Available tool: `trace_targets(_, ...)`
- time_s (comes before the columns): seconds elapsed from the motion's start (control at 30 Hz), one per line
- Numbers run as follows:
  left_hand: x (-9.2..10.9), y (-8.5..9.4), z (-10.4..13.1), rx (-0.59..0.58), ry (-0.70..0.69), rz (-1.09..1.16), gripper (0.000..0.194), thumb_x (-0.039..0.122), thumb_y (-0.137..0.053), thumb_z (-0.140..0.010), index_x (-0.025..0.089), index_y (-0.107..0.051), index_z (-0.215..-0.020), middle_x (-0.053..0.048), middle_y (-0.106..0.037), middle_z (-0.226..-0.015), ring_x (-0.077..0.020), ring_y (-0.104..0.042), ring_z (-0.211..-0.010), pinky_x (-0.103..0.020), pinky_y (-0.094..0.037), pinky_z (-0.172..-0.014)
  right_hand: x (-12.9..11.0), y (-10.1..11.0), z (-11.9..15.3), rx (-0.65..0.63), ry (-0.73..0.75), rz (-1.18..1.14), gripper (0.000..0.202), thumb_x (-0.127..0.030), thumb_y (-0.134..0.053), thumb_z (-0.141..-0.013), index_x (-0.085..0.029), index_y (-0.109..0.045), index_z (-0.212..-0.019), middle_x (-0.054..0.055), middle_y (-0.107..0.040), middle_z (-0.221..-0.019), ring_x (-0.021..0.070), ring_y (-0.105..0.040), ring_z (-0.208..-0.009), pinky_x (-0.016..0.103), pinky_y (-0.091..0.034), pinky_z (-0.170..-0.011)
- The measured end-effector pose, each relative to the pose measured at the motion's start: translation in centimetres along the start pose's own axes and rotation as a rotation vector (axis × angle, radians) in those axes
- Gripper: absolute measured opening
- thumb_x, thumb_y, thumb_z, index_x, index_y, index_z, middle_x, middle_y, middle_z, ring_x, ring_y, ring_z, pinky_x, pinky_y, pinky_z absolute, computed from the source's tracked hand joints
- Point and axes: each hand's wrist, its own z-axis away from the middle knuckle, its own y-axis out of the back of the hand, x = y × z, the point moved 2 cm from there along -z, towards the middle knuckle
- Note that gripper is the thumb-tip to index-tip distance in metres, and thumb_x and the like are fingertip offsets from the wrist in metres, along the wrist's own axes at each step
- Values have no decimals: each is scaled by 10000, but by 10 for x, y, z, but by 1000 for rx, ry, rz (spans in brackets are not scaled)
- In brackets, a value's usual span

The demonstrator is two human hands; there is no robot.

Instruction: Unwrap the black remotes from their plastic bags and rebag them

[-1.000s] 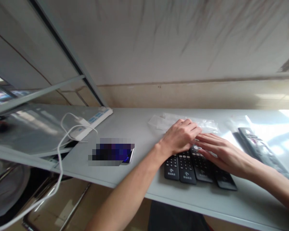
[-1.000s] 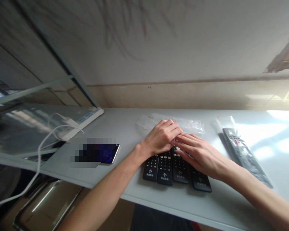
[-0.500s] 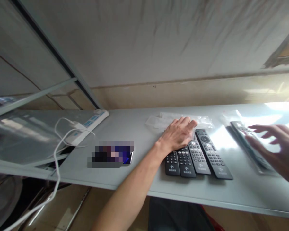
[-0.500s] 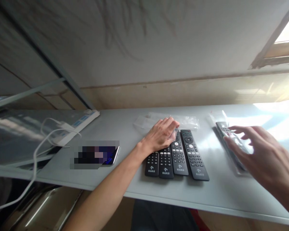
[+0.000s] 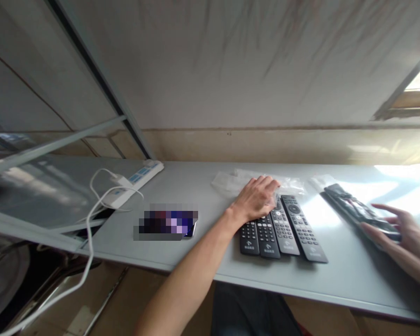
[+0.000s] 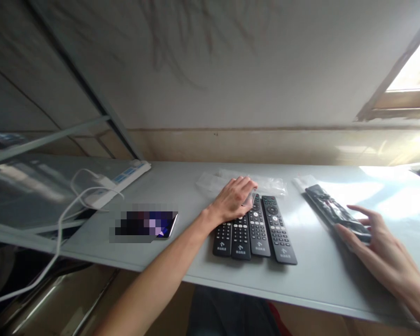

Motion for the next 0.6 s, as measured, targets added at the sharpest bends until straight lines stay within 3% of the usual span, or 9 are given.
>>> trace_targets(0.1,-1,0,0,6,14,-14,217,149,-553,-989,192,-543,-1202,-93,-670,-1248,-256,-611,-1171,-409,-514,-1031,-6,8,-3,-17,-89,-63,868,-795,-622,-716,-269,-644,-1406,189,-727,-1212,410,-710,-923,493,-572,-707)
trace_targets(0.23,-2,-1,0,12,6,-22,194,157,-566,-994,191,-557,-1184,-90,-673,-1243,-257,-610,-1168,-407,-516,-1020,-10,14,-3,-28,-104,-69,768,-775,-635,-716,-302,-695,-1318,195,-735,-1183,451,-696,-992,527,-536,-735)
trace_targets(0.43,-3,-2,0,17,1,-12,178,158,-570,-1001,191,-569,-1176,-85,-682,-1237,-253,-613,-1166,-404,-513,-1012,-19,6,6,-26,-97,-99,665,-722,-668,-749,-354,-679,-1303,192,-731,-1251,470,-696,-1156,549,-537,-817)
trace_targets(0.6,-6,0,1,-5,18,-7,211,168,-578,-997,186,-581,-1207,-87,-691,-1257,-256,-610,-1186,-402,-506,-1025,-12,4,4,6,-138,-123,660,-708,-731,-722,-391,-689,-1300,200,-759,-1245,482,-675,-1270,584,-534,-920)
